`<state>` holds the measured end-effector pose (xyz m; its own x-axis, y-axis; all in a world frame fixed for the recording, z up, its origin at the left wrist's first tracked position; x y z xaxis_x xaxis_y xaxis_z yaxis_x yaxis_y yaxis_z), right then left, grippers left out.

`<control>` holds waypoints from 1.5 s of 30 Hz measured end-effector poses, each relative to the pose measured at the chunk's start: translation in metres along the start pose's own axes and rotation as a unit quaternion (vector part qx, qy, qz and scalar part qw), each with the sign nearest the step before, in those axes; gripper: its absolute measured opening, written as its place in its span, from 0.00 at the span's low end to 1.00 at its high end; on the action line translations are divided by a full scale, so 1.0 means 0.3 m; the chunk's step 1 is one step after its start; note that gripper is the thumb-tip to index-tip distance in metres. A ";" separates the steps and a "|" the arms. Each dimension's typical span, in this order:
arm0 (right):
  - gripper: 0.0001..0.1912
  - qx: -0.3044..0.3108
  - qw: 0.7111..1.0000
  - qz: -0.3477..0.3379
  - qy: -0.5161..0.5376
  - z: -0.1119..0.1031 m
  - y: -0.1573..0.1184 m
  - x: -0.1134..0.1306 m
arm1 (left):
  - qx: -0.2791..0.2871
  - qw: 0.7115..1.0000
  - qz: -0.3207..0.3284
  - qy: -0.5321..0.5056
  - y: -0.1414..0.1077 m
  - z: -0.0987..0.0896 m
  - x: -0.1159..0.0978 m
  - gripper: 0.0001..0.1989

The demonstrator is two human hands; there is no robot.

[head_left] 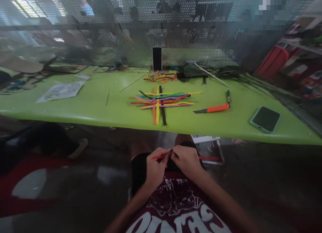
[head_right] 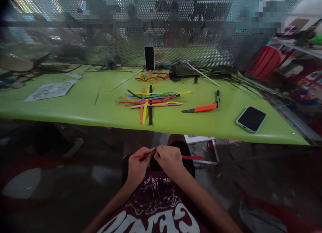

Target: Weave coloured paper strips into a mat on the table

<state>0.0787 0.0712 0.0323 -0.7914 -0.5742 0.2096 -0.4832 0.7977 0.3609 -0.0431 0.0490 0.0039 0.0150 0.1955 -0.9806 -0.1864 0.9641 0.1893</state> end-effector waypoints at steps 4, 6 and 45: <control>0.15 -0.022 0.999 0.034 -0.005 0.008 -0.005 -0.008 | -0.028 0.999 -0.032 -0.010 -0.005 0.000 0.024 0.13; 0.15 -0.016 0.999 0.041 -0.004 0.009 -0.003 -0.017 | -0.039 0.998 -0.058 -0.001 0.001 -0.006 0.040 0.15; 0.17 0.190 0.926 0.085 0.315 0.126 -0.052 -0.036 | 0.129 0.965 0.128 0.187 0.009 -0.007 -0.059 0.10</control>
<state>0.0807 0.0719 -0.0100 -0.5495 -0.3333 0.7661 -0.5636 0.8248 -0.0455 -0.0459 0.0477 0.0217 -0.3642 0.4011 -0.8405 0.1156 0.9150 0.3865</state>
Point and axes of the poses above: each hand's wrist, its own y-axis towards the middle knuckle, its own z-axis out of the palm, x = y × z, the point moved 9 cm from there along y, towards the middle knuckle, and after that the axes turned 4 degrees about -y, right-handed, at the moved point
